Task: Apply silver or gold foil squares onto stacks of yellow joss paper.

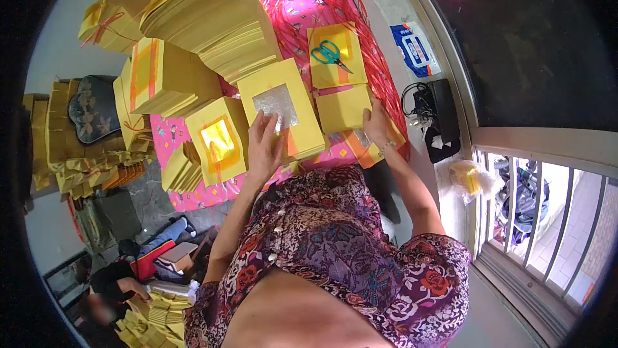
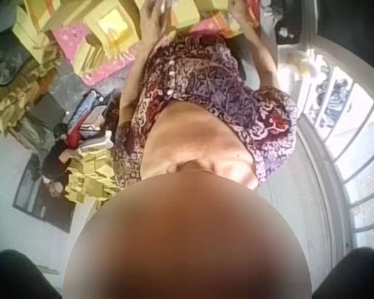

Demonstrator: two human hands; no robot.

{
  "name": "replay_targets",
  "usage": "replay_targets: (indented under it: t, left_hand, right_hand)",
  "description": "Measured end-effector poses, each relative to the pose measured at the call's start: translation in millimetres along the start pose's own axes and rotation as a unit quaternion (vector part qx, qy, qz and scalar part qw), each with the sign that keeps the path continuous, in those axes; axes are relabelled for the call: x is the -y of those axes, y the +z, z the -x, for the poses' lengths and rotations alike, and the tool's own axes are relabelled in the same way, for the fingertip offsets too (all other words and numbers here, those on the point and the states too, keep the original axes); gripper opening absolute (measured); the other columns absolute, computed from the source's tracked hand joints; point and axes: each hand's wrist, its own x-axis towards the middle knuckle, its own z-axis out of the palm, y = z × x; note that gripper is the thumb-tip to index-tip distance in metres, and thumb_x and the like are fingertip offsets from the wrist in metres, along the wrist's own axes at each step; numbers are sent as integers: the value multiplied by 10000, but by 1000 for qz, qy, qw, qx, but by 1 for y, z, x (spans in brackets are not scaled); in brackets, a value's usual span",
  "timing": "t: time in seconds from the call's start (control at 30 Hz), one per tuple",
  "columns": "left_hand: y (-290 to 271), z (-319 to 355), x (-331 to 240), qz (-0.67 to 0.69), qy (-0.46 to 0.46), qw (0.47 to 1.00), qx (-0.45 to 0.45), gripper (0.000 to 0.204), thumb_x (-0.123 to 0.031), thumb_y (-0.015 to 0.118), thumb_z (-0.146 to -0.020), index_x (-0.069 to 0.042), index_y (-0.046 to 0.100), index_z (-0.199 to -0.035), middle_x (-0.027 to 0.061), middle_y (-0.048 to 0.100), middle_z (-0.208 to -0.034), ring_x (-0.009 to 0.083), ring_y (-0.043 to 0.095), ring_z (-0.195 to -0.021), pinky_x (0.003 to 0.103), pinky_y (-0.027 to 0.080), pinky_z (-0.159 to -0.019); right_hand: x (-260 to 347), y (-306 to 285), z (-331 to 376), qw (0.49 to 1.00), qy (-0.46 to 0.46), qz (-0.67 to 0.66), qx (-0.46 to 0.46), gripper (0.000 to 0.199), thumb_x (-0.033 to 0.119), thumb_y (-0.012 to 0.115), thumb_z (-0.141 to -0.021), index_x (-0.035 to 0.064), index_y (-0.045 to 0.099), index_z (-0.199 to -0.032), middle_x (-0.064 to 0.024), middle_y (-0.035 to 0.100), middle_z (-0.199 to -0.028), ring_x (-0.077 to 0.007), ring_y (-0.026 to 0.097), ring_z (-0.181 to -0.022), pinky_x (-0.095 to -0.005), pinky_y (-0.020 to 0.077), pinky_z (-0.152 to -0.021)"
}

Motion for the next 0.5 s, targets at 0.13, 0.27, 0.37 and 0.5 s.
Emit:
replay_targets:
  t: [0.13, 0.27, 0.37, 0.5]
  left_hand:
    - [-5, 2, 0, -9, -2, 1000, 2, 585, 32, 660, -821, -82, 532, -1380, 234, 438, -1375, 399, 491, -1257, 442, 456, -1050]
    - [-14, 6, -3, -7, -5, 1000, -2, 489, 12, 672, -804, -58, 592, -1282, 208, 522, -1255, 375, 533, -1167, 432, 481, -983]
    - [-26, 11, -7, 10, 22, 1000, -4, 312, -81, 724, -784, -34, 650, -1084, 153, 594, -1075, 338, 559, -995, 420, 479, -843]
    - [-35, 15, -9, 9, 40, 998, 43, 411, -248, 814, -749, -49, 648, -1067, 131, 583, -1056, 335, 539, -983, 433, 464, -846]
  right_hand:
    - [18, 3, 8, 997, 35, 74, -9, 429, 121, 565, -934, -12, 426, -1318, -291, 556, -1243, -440, 547, -1158, -470, 477, -928]
    - [21, -2, 9, 975, -25, 219, -40, 466, 116, 599, -899, 28, 442, -1330, -240, 546, -1181, -429, 531, -1125, -498, 453, -920]
    - [42, -14, 7, 972, -68, 216, -68, 442, 104, 607, -894, 45, 471, -1310, -210, 524, -1172, -405, 516, -1136, -490, 440, -932]
    - [88, -33, 6, 973, -210, 55, -84, 282, 132, 641, -899, 44, 587, -1162, -155, 567, -1090, -346, 566, -1055, -452, 466, -894]
